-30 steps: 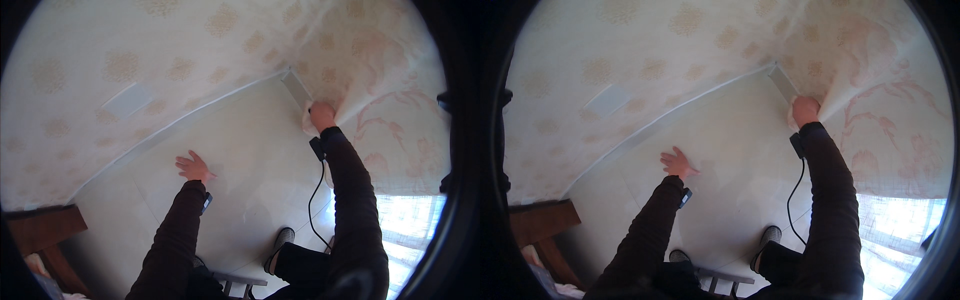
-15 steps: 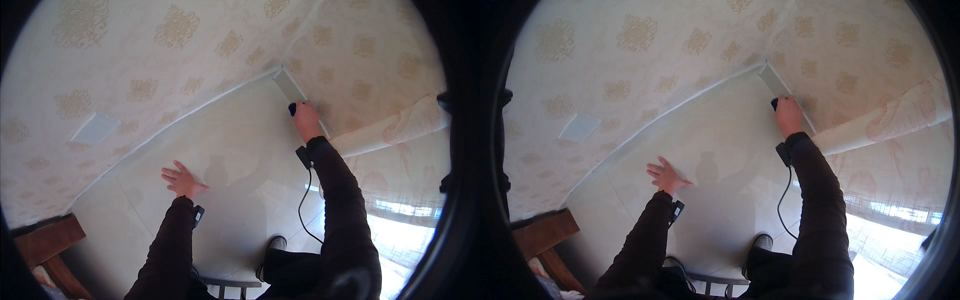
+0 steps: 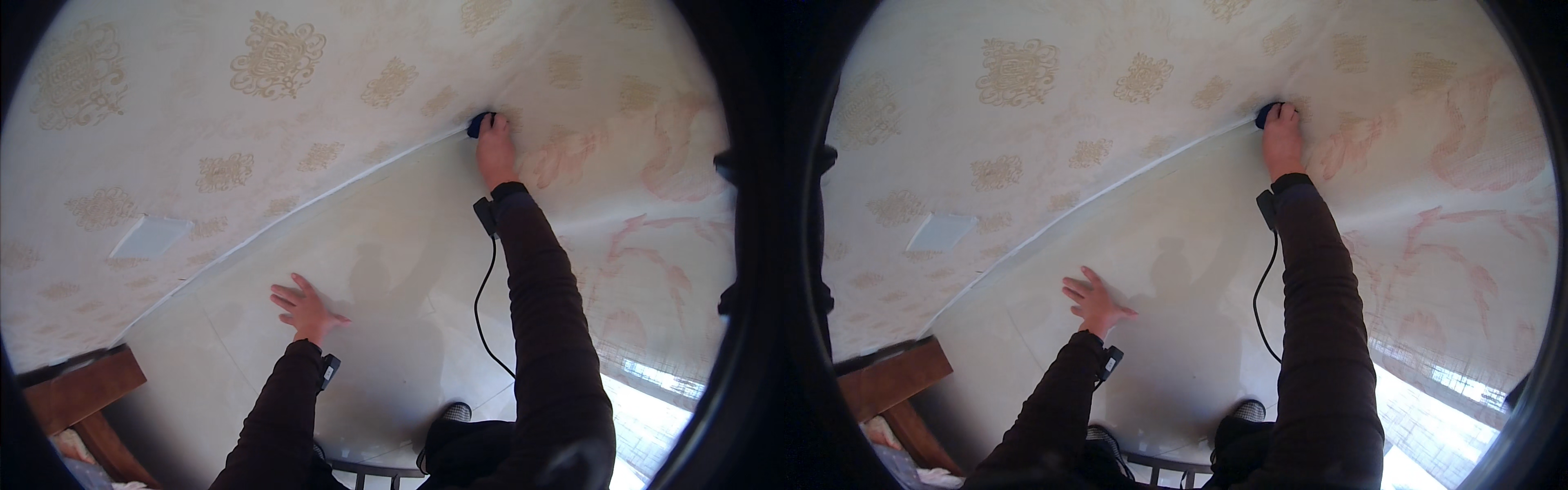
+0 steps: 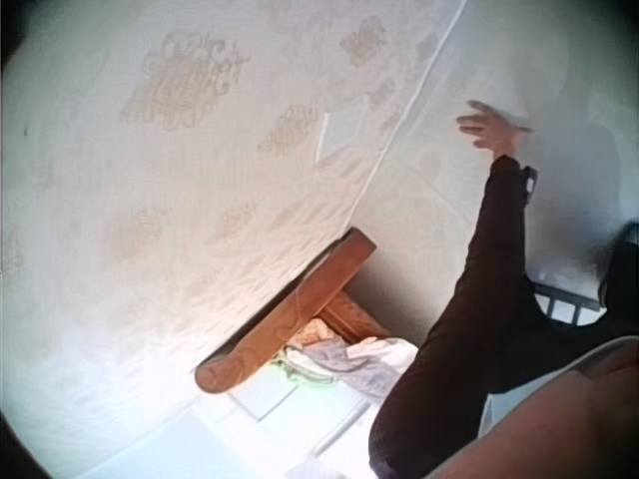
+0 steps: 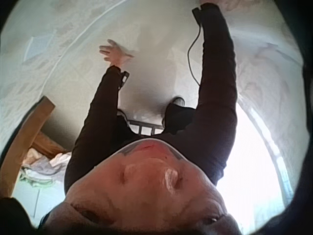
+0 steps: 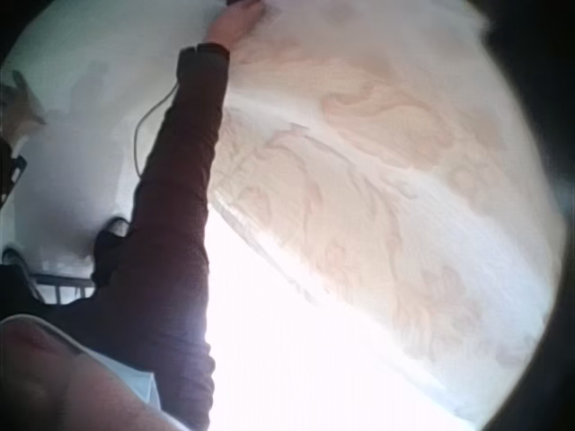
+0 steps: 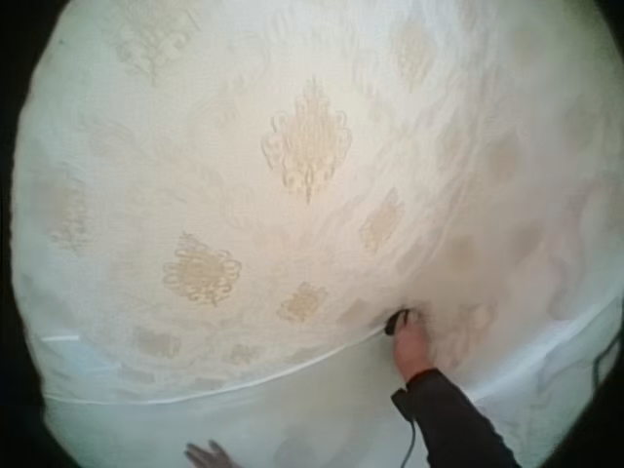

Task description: The person wipes the tiled floor with a blue cloth, moving around a bed and a small stool. They repeatedly wipe different sections of the floor, including near the wall and under the stool, and briefly move the stool to reach underneath it.

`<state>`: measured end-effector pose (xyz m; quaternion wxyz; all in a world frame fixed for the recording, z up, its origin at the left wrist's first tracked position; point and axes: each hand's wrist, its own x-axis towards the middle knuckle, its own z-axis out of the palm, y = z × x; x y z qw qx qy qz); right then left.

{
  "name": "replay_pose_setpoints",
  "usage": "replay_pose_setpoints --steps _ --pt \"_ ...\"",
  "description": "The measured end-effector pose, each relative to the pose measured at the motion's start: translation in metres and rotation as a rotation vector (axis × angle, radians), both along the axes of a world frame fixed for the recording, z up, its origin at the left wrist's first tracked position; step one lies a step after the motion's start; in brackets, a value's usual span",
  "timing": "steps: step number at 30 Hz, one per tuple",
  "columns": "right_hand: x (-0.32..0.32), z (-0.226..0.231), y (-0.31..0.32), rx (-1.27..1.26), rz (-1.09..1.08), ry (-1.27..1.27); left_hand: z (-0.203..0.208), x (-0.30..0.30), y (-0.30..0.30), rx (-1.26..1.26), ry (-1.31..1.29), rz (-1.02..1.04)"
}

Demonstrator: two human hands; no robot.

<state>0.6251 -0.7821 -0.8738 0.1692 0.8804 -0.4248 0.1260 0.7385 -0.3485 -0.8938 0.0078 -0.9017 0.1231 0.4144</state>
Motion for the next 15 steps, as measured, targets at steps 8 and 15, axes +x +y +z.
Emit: replay_pose_setpoints --steps 8,15 --pt "0.010 0.010 -0.001 0.224 0.006 -0.126 0.000 0.009 0.010 0.001 0.004 -0.003" --pt "-0.025 0.021 0.025 0.203 0.107 -0.174 -0.001 0.001 0.005 -0.010 -0.008 -0.005"
